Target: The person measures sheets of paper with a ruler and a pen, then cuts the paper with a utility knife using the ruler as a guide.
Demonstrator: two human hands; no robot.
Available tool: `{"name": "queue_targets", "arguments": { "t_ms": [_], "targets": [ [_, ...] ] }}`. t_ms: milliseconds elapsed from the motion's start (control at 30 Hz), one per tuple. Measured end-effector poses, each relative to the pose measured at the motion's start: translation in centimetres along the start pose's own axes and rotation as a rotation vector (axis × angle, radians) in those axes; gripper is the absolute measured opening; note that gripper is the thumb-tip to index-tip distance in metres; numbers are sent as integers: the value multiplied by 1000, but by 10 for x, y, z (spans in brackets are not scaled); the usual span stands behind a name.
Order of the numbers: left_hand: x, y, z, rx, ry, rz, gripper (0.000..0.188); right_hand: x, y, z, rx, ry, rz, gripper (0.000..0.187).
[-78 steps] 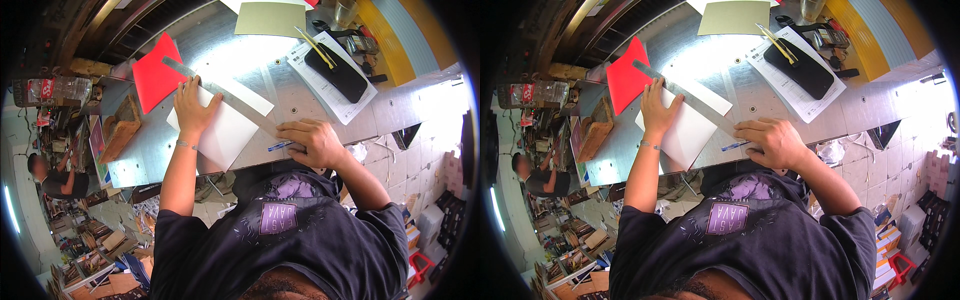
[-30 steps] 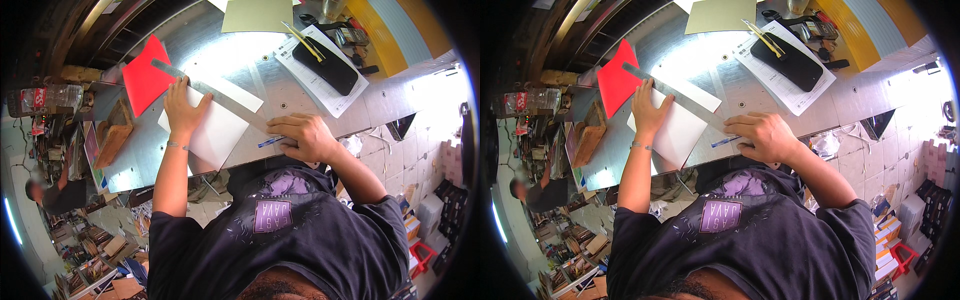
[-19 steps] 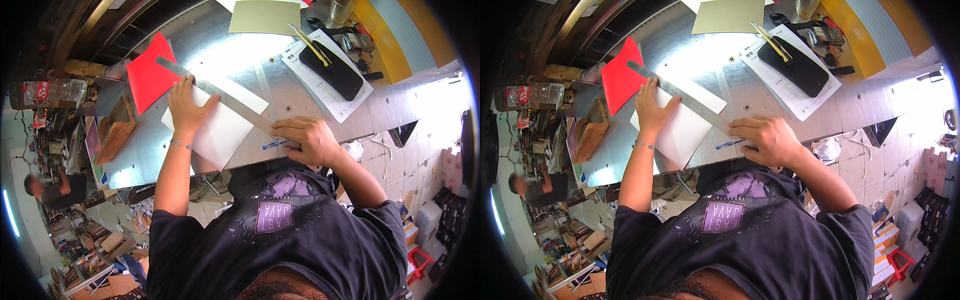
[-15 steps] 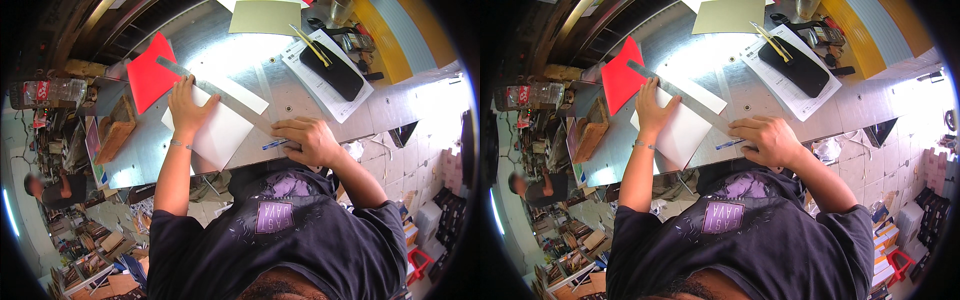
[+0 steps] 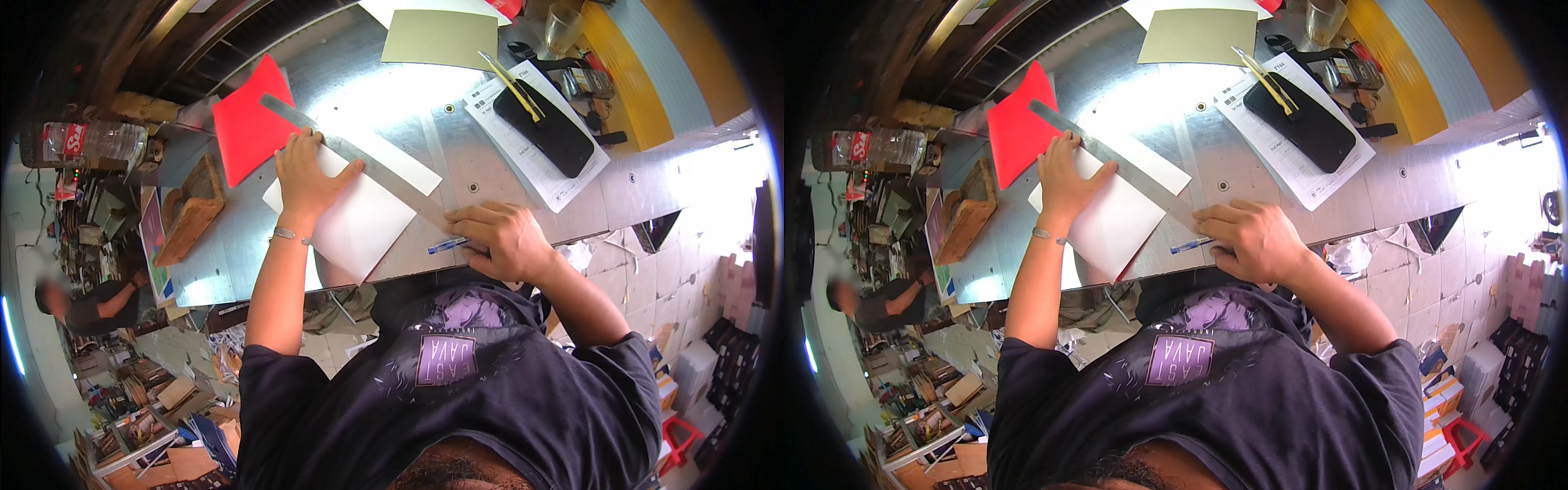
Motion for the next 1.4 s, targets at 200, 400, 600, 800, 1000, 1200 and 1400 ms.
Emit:
{"name": "queue_targets", "arguments": {
  "t_ms": [200, 400, 600, 800, 1000, 1200, 1400],
  "targets": [
    [-5, 0, 3, -4, 150, -20, 102, 2, 0, 0, -20, -14, -12, 38],
    [-5, -1, 8, 2, 265, -108, 108, 2, 1, 0, -24, -21, -28, 37],
    [2, -3, 8, 47, 341, -90, 106, 2, 1, -1, -26, -39, -41, 37],
    [-4, -1, 13, 49, 397, -169, 109, 2, 2, -1, -39, -46, -44, 37],
    [-17, 5, 22, 6, 409, -265, 125, 1, 3, -2, -48, -48, -57, 36],
    [-20, 10, 35, -4, 382, -332, 156, 0, 4, 0, -53, -49, -86, 38],
    [-16, 15, 37, 14, 446, -357, 160, -1, 7, -3, -43, -22, -118, 40]
  ]
}}
Point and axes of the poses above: each hand's wrist, its own y-axis towards the middle knuckle, its own x-axis out of the palm, z = x × y, the point moved 5 cm from there along y, towards the middle knuckle, and after that the axes turned 6 degrees about -x, right-handed, at the moved point
